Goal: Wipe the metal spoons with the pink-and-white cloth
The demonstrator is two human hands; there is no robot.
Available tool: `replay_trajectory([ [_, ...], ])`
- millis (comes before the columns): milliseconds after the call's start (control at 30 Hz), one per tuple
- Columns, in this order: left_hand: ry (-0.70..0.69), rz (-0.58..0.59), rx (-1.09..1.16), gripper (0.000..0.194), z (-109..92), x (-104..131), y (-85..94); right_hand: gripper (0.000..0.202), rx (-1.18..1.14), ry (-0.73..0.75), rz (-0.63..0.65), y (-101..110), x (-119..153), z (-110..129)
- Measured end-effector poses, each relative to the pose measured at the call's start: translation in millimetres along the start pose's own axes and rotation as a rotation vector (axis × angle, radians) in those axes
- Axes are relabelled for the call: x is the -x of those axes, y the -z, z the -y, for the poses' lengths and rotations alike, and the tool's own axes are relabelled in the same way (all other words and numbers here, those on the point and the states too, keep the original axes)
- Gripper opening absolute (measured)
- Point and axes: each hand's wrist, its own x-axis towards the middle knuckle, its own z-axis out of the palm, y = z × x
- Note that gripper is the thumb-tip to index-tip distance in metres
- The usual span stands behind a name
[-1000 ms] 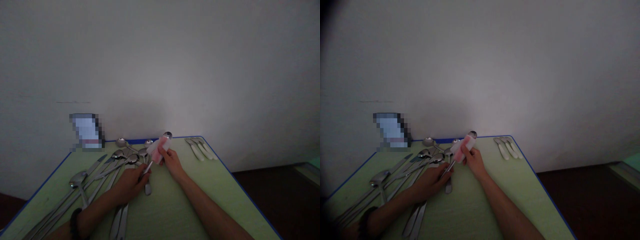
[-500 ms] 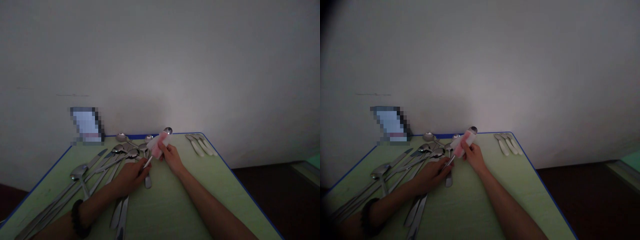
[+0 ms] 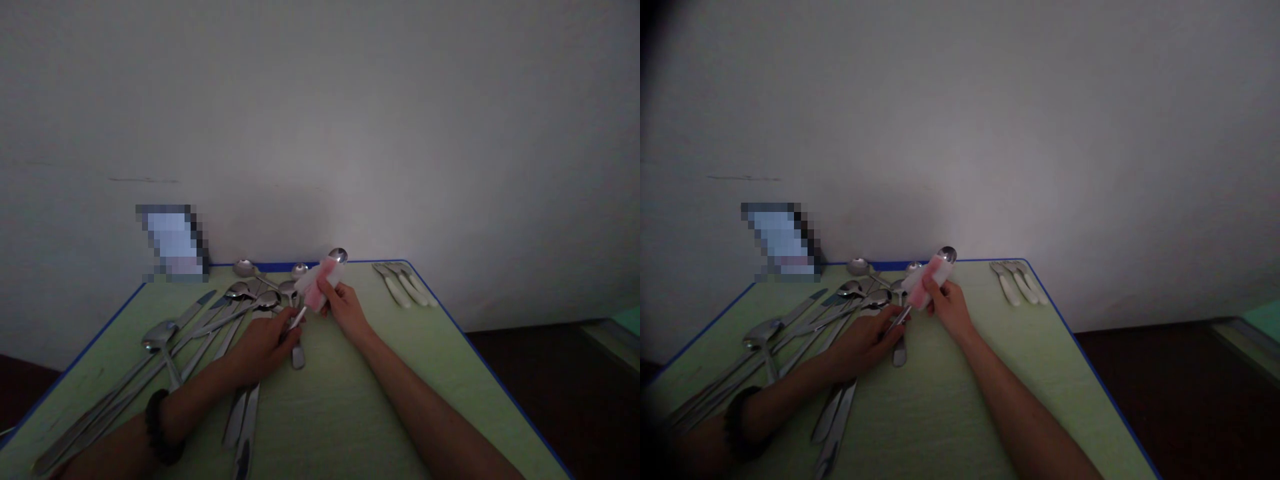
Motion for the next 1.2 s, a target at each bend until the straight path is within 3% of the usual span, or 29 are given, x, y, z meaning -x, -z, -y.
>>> replay_trajectory([
  [267,-0.015,0.013,0.003,0.028,2.2,-0.5,-1.4,0.046,-0.171,-0.042,-0.038,1.0,-4.2,-4.9],
  [900,-0.028,-0.009,-0.017,0.025,2.4,-0.4,-1.4,0.044,-0.105,-0.022,0.001,1.7,-3.3,-5.3],
  [1033,-0.04,-0.008,0.013,0.028,3.2,-0.1,-1.7,0.044,-0.201,-0.062,-0.058,0.2,-3.9,-4.6],
  [1200,-0.023,0.022,0.027,0.033,2.0,-0.2,0.4,0.041,-0.479,-0.106,-0.153,-0.3,-4.8,0.3],
])
